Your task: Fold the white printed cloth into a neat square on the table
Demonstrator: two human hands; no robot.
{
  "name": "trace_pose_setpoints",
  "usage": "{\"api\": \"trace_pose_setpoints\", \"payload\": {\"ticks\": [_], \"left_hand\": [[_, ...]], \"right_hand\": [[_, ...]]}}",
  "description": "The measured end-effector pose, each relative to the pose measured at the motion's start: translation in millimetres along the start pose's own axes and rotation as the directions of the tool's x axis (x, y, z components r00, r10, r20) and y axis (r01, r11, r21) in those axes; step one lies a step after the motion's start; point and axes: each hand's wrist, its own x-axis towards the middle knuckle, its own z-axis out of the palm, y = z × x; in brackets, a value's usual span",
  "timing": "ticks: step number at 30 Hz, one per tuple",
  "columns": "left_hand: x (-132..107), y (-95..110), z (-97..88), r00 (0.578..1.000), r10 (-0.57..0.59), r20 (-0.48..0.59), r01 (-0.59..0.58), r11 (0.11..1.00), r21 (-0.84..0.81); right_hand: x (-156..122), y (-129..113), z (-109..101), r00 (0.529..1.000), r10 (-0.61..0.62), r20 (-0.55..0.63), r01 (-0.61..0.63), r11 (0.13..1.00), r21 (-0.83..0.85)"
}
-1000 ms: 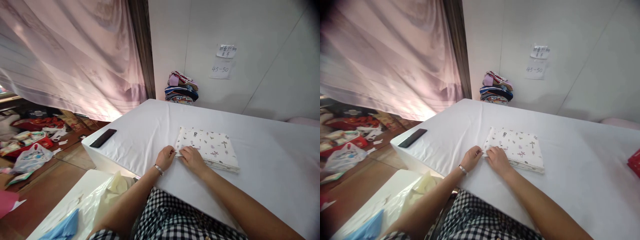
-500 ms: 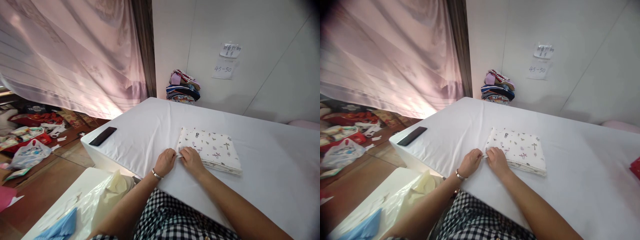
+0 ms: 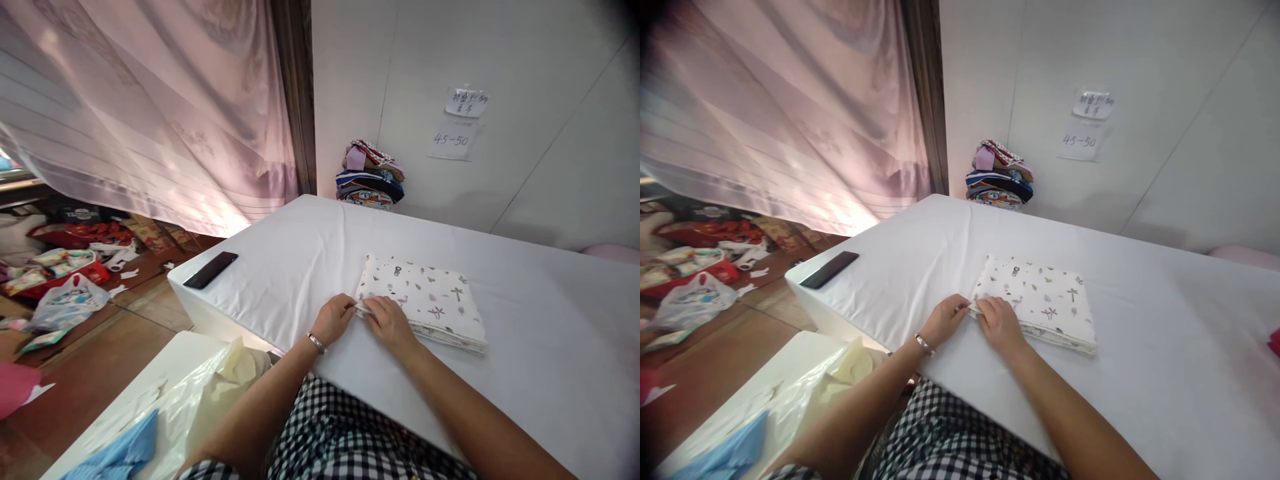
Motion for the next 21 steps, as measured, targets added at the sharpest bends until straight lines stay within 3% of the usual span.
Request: {"api": "trace_pose_setpoints", "payload": {"ticks": [4,8,21], "left_hand": [[1.2,1.2,-1.4,0.998,-0.057,0.014,0.058,0.995,-0.085],[1.4,1.2,-2.1,0.997,-0.071,0.028,0.074,0.989,-0.127],[3.9,3.0,3.2,0.998,-0.059,0.012,0.06,0.996,-0.067]], "right_hand": [[-6.9,0.1,-0.4,0.995,-0.033,-0.097,0.04,0.997,0.071],[-9.0,-1.9,-1.4,0.991,-0.051,-0.123,0.062,0.994,0.09],[-5.0,-8.9,-2.3,0.996,0.005,-0.091,-0.016,0.993,-0.119]]}}
